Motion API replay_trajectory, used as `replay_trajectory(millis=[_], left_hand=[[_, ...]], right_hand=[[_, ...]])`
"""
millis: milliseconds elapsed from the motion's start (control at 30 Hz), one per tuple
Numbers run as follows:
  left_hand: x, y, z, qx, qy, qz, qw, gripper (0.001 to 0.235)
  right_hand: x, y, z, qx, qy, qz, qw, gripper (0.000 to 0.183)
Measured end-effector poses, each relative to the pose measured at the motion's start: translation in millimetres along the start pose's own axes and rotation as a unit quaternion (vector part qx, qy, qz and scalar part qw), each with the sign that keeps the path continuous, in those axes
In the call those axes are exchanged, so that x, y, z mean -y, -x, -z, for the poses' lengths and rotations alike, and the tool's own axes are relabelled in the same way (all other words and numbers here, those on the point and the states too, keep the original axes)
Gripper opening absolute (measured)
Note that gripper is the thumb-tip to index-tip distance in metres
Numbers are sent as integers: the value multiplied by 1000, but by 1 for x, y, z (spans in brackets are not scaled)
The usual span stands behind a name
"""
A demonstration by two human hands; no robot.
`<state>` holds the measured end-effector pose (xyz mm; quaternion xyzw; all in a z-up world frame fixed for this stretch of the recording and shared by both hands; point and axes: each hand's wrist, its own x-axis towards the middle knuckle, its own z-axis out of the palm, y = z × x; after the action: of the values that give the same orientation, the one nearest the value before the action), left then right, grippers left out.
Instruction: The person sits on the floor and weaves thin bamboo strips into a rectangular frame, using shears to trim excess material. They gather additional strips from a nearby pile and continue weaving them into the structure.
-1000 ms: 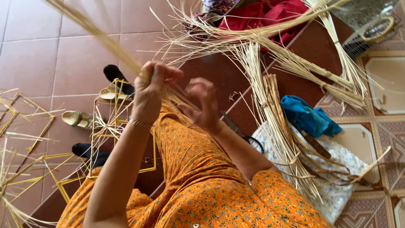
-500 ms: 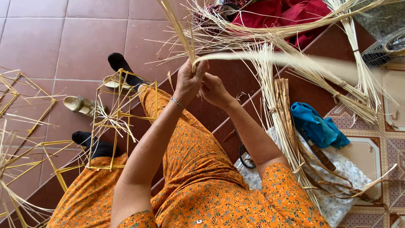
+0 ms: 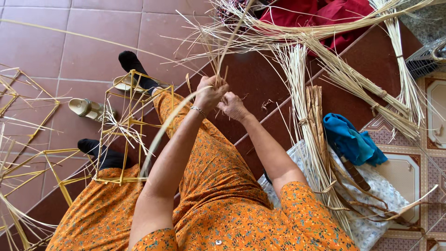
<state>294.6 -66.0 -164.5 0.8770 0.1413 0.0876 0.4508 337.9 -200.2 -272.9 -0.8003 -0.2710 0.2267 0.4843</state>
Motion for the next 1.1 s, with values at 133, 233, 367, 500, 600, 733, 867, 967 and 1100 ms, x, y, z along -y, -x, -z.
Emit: replay_trajectory(millis=[133, 233, 367, 500, 600, 733, 867, 967, 1100], left_hand=[[5, 10, 9, 11, 61, 48, 997, 13], [4, 10, 20, -6, 100, 33, 994, 12], [2, 0, 35, 10, 261, 98, 960, 8], [-3, -10, 63, 0, 328, 117, 937, 9], [-8, -9, 77, -2, 389, 126, 913, 21], [-15, 0, 86, -13, 244, 68, 967, 66], [-23, 44, 69, 80, 283, 51, 954, 59], [-31, 81, 40, 188, 310, 119, 924, 46], [-38, 115, 11, 145, 358, 175, 906, 41]], right_hand=[[-12, 1, -20, -13, -4, -31, 999, 18], [-5, -4, -24, -16, -49, 19, 999, 16], [15, 3, -21, 6, -188, 94, 978, 27], [44, 24, -9, 25, -317, 22, 948, 35], [66, 37, -11, -14, -307, 50, 950, 38], [92, 44, -5, -84, -378, 12, 922, 33], [115, 39, 16, -123, -612, 27, 780, 27], [129, 30, 29, -143, -668, 30, 730, 29], [133, 31, 32, -194, -651, 29, 734, 32]])
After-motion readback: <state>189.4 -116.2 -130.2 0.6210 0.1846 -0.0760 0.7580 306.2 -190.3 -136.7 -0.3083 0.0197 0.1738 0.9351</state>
